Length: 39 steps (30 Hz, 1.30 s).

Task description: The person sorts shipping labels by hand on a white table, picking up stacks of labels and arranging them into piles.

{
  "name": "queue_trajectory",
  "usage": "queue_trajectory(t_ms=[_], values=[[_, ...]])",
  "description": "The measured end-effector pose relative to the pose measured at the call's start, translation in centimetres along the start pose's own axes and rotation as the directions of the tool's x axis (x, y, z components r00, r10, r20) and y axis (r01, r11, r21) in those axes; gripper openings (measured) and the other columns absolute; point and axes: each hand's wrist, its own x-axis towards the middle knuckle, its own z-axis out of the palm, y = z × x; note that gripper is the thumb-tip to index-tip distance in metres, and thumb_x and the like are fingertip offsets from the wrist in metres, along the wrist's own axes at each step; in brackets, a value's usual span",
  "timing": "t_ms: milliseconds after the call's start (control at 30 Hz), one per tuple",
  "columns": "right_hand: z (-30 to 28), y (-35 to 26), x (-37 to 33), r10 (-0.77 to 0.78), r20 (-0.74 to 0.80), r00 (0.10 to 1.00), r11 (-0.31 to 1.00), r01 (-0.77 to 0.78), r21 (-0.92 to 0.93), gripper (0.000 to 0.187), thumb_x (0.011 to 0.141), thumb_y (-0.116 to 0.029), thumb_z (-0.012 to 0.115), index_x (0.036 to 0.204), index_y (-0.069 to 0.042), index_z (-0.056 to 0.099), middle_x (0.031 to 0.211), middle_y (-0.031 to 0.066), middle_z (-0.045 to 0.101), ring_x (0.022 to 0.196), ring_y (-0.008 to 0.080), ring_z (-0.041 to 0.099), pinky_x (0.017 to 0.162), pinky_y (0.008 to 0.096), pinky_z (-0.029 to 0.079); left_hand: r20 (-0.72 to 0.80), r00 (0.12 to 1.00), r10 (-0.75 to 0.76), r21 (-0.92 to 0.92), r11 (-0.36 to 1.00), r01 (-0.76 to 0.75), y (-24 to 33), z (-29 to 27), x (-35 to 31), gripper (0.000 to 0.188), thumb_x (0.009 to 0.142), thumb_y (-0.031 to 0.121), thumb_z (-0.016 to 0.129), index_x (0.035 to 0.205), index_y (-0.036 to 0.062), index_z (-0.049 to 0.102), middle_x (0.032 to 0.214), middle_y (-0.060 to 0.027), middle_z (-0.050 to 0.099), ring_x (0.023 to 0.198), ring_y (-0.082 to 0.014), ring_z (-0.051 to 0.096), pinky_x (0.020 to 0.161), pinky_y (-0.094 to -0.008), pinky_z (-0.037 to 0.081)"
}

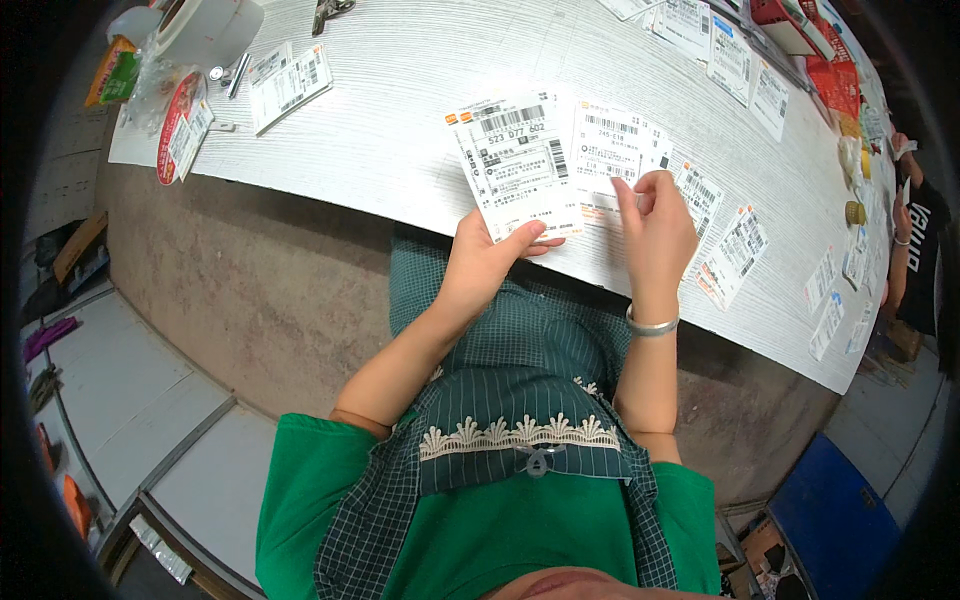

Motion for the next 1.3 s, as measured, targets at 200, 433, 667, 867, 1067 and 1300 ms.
queue_trajectory(t_ms=[200, 433, 667, 867, 1067, 1300], values=[[-0.4, -1.4, -1.0, -0.126, 0.029, 0.992, 0.881, 0.098, 0.463, 0.024, 0.079, -0.02, 0.069, 0.069, -0.003, 0.055, 0.059, 0.004, 0.051, 0.053, 0.0149, 0.049, 0.049, 0.0276, 0.038, 0.015, 0.999, -0.039, -0.02, 0.999, 0.039, 0.4, 0.2, 0.0, 0.031, 0.09, 0.002, 0.053, 0.117, -0.0113, 0.049, 0.107, -0.0184, 0.063, 0.09, -0.0231, 0.067, 0.071, -0.0252, 0.056], [0.6, 0.5, 0.0, -0.107, -0.094, 0.99, 0.993, 0.111, 0.03, 0.024, 0.08, -0.021, 0.069, 0.069, -0.006, 0.053, 0.06, 0.0027, 0.053, 0.052, 0.0166, 0.049, 0.047, 0.0288, 0.038, 0.01, 1.0, -0.027, -0.019, 0.999, 0.028, 0.3, 0.4, -0.2, 0.031, 0.09, 0.002, 0.052, 0.119, -0.0104, 0.047, 0.108, -0.0201, 0.062, 0.088, -0.0244, 0.067, 0.072, -0.0266, 0.057], [-0.6, -2.6, -2.1, -0.138, 0.152, 0.979, 0.836, 0.033, 0.548, 0.016, 0.079, -0.016, 0.069, 0.077, -0.004, 0.059, 0.063, 0.0029, 0.056, 0.053, 0.0111, 0.052, 0.05, 0.0243, 0.041, 0.052, 0.998, -0.047, 0.012, 0.999, 0.047, 0.3, 0.4, -0.2, 0.03, 0.091, 0.004, 0.053, 0.117, -0.0096, 0.049, 0.106, -0.0176, 0.063, 0.086, -0.0218, 0.067, 0.07, -0.0259, 0.057], [-0.9, -1.2, -1.4, -0.093, 0.259, 0.962, 0.849, -0.059, 0.524, 0.02, 0.078, -0.019, 0.07, 0.07, -0.003, 0.059, 0.057, 0.0042, 0.058, 0.05, 0.0114, 0.052, 0.048, 0.0251, 0.04, 0.149, 0.982, -0.12, 0.087, 0.99, 0.107, -0.2, -0.3, -0.4, 0.031, 0.094, 0.011, 0.049, 0.12, -0.0044, 0.048, 0.101, -0.0164, 0.065, 0.085, -0.0179, 0.067, 0.071, -0.0249, 0.054], [-0.6, 0.7, 0.7, -0.052, 0.038, 0.998, 0.997, 0.054, -0.052, 0.027, 0.076, -0.026, 0.072, 0.068, -0.008, 0.053, 0.055, 0.0008, 0.052, 0.048, 0.017, 0.048, 0.046, 0.0285, 0.037, 0.112, 0.991, -0.069, 0.192, 0.98, 0.046, 1.0, -3.3, -1.1, 0.028, 0.096, 0.015, 0.045, 0.118, -0.0005, 0.052, 0.091, -0.0169, 0.068, 0.079, -0.0183, 0.067, 0.068, -0.0263, 0.053], [-2.6, 1.1, 0.2, 0.111, 0.08, 0.991, 0.948, -0.13, 0.292, 0.024, 0.078, -0.022, 0.071, 0.069, -0.007, 0.055, 0.057, 0.0002, 0.054, 0.05, 0.0109, 0.048, 0.047, 0.0246, 0.038, 0.698, 0.077, 0.712, -0.699, 0.7, -0.146, 13.0, -7.5, -7.0, 0.05, 0.09, 0.043, 0.057, 0.059, 0.0041, 0.061, 0.05, 0.002, 0.046, 0.037, -0.0075, 0.038, 0.033, -0.021, 0.024]])
